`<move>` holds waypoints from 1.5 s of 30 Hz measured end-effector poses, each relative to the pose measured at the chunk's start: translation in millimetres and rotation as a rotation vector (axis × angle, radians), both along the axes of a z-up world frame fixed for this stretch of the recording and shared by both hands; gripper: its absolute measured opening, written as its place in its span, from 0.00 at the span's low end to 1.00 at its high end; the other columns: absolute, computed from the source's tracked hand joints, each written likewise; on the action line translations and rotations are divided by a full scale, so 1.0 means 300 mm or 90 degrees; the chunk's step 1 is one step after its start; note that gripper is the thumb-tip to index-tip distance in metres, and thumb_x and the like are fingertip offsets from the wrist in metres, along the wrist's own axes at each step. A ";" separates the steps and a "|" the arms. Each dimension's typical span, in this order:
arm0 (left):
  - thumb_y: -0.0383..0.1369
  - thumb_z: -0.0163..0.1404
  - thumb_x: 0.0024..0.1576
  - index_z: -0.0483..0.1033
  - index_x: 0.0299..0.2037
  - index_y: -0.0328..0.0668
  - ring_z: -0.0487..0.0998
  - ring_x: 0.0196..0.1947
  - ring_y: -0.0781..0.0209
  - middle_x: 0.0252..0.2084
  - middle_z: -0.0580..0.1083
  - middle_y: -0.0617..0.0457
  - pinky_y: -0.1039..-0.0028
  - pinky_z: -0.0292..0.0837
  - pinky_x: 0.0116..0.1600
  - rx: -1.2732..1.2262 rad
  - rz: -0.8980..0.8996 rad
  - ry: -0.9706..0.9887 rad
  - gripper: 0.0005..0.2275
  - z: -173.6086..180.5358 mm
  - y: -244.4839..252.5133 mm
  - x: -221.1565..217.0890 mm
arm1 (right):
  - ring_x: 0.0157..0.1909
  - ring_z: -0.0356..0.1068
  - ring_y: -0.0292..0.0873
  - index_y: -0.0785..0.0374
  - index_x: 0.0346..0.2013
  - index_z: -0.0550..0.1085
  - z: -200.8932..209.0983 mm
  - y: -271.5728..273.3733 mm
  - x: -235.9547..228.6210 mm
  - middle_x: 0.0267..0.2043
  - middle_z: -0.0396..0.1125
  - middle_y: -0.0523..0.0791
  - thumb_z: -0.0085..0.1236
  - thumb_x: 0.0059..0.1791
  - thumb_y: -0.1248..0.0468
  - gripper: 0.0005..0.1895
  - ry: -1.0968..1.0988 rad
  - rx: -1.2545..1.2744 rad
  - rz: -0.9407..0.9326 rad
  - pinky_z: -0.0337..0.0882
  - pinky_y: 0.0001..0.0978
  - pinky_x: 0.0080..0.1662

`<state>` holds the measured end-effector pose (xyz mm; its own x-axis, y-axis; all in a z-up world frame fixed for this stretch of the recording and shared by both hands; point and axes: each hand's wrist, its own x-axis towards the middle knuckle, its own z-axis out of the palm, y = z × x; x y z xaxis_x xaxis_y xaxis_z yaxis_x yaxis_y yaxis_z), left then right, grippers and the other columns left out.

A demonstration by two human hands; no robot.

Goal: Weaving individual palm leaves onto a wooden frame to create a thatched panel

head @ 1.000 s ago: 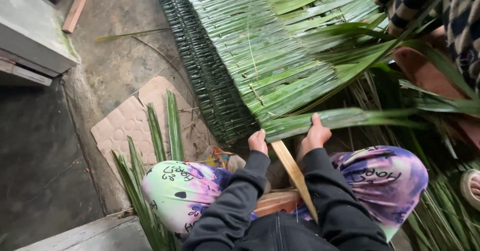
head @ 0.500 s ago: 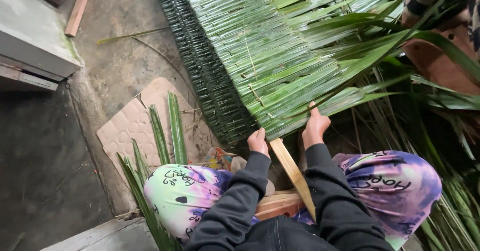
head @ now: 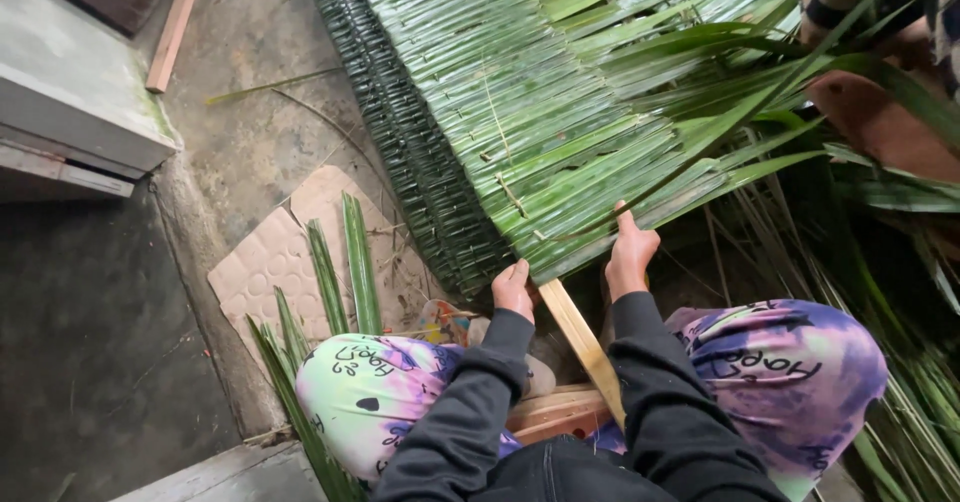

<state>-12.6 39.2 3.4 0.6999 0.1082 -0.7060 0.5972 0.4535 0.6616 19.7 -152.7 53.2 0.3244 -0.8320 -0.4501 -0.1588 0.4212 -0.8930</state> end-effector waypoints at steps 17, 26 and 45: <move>0.40 0.62 0.58 0.79 0.42 0.44 0.81 0.40 0.47 0.40 0.77 0.45 0.55 0.80 0.47 -0.018 -0.014 0.030 0.10 0.066 0.001 0.007 | 0.49 0.72 0.42 0.75 0.49 0.74 -0.101 -0.028 0.000 0.46 0.73 0.54 0.82 0.41 0.55 0.34 -0.011 -0.051 0.073 0.71 0.41 0.53; 0.43 0.60 0.58 0.80 0.45 0.41 0.81 0.41 0.47 0.42 0.77 0.45 0.57 0.81 0.46 -0.004 -0.059 0.021 0.14 0.329 -0.049 -0.044 | 0.43 0.77 0.42 0.69 0.49 0.75 -0.145 -0.041 0.029 0.42 0.75 0.50 0.80 0.42 0.56 0.30 -0.045 0.003 0.031 0.77 0.40 0.42; 0.35 0.67 0.51 0.79 0.39 0.36 0.82 0.38 0.52 0.35 0.79 0.45 0.56 0.80 0.44 0.042 -0.070 -0.033 0.13 0.170 -0.032 0.053 | 0.51 0.73 0.46 0.71 0.54 0.72 -0.103 -0.027 0.037 0.50 0.72 0.56 0.81 0.39 0.52 0.39 0.016 0.022 0.052 0.73 0.49 0.48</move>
